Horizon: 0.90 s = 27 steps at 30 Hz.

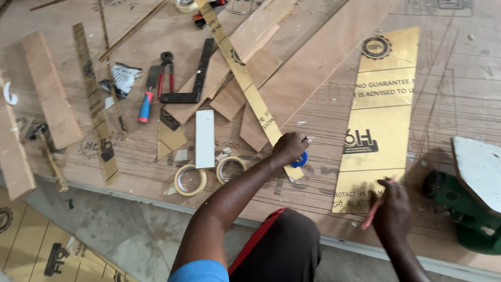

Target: The person measures and marks a wooden plank using a tape measure and pencil, then cuts the plank with a circular saw. They repeat the measuring, marking, and cutting process on the same plank.

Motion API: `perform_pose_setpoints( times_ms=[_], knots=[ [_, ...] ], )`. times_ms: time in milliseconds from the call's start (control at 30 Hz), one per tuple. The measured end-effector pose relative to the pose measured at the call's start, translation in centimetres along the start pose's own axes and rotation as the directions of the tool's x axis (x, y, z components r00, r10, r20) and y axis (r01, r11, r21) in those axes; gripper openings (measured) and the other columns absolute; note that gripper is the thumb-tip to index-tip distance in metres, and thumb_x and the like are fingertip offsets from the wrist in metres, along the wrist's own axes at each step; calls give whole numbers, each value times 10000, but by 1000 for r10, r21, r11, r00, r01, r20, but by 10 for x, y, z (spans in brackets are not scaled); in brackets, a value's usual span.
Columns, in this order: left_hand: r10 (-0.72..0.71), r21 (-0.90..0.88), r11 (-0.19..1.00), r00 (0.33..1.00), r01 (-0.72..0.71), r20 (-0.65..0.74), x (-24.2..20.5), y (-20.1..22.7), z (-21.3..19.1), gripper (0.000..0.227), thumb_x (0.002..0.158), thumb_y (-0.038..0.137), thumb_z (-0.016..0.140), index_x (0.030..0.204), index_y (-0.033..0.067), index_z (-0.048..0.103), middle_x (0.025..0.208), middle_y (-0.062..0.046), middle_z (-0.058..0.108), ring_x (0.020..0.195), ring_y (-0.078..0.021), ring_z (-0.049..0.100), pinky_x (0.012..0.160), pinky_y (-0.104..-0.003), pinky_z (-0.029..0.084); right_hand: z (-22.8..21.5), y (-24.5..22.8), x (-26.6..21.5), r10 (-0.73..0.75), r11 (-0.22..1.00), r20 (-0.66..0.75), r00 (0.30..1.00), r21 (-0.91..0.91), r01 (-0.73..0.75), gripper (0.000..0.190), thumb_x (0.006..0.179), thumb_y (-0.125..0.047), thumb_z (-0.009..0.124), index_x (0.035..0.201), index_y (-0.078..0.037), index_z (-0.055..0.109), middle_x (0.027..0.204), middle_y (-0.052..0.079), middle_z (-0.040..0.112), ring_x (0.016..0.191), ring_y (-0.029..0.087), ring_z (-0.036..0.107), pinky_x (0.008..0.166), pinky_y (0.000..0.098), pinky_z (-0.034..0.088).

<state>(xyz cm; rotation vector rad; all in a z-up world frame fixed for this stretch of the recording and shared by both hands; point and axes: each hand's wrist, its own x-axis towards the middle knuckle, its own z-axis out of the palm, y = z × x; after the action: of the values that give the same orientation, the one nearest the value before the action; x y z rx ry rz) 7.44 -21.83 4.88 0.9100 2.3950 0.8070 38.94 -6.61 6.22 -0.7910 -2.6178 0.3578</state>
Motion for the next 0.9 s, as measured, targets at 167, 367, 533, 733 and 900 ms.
perform_pose_setpoints(
  times_ms=[167, 367, 533, 733, 900],
  knots=[
    [39, 40, 998, 998, -38, -47, -31, -34, -23, 338, 960, 368, 627, 943, 49, 733, 889, -195, 742, 856, -364, 726, 777, -502, 567, 41, -73, 28, -175, 981, 333, 927, -19, 192, 717, 747, -278, 789, 1402, -149, 529, 1468, 171, 508, 1290, 382, 543, 973, 461, 507],
    [166, 52, 985, 984, -163, -59, -51, -40, -55, 315, 921, 362, 691, 961, 55, 754, 990, -171, 735, 981, -343, 692, 861, -472, 554, 49, -111, 69, -124, 939, 544, 830, -207, 276, 641, 796, -180, 791, 1367, -132, 503, 1458, 95, 527, 1402, 254, 491, 1103, 392, 471],
    [312, 350, 919, 878, -181, -363, -18, -104, -102, 181, 897, 175, 677, 1028, 52, 701, 1030, -150, 683, 1056, -331, 637, 937, -471, 541, 48, -134, 83, -53, 904, 618, 785, -305, 301, 469, 850, -179, 781, 1245, -112, 538, 1288, 92, 601, 1249, 242, 604, 1020, 397, 520],
    [103, 637, 714, 858, 289, -504, 1, -208, -199, 588, 802, 248, 765, 1318, 47, 568, 1451, -235, 479, 1281, -403, 506, 1017, -576, 438, 52, -141, 87, -60, 895, 611, 789, -317, 313, 458, 825, -158, 788, 1200, -85, 535, 1205, 116, 612, 1158, 267, 636, 936, 410, 549],
    [50, 733, 606, 904, 310, -424, 2, -227, -220, 492, 1009, 357, 725, 1442, 183, 568, 1564, -214, 451, 1402, -406, 491, 1113, -608, 408, 54, -143, 90, -18, 892, 637, 771, -338, 300, 456, 831, -146, 784, 1203, -76, 529, 1213, 122, 601, 1157, 268, 638, 903, 395, 582]
  ],
)
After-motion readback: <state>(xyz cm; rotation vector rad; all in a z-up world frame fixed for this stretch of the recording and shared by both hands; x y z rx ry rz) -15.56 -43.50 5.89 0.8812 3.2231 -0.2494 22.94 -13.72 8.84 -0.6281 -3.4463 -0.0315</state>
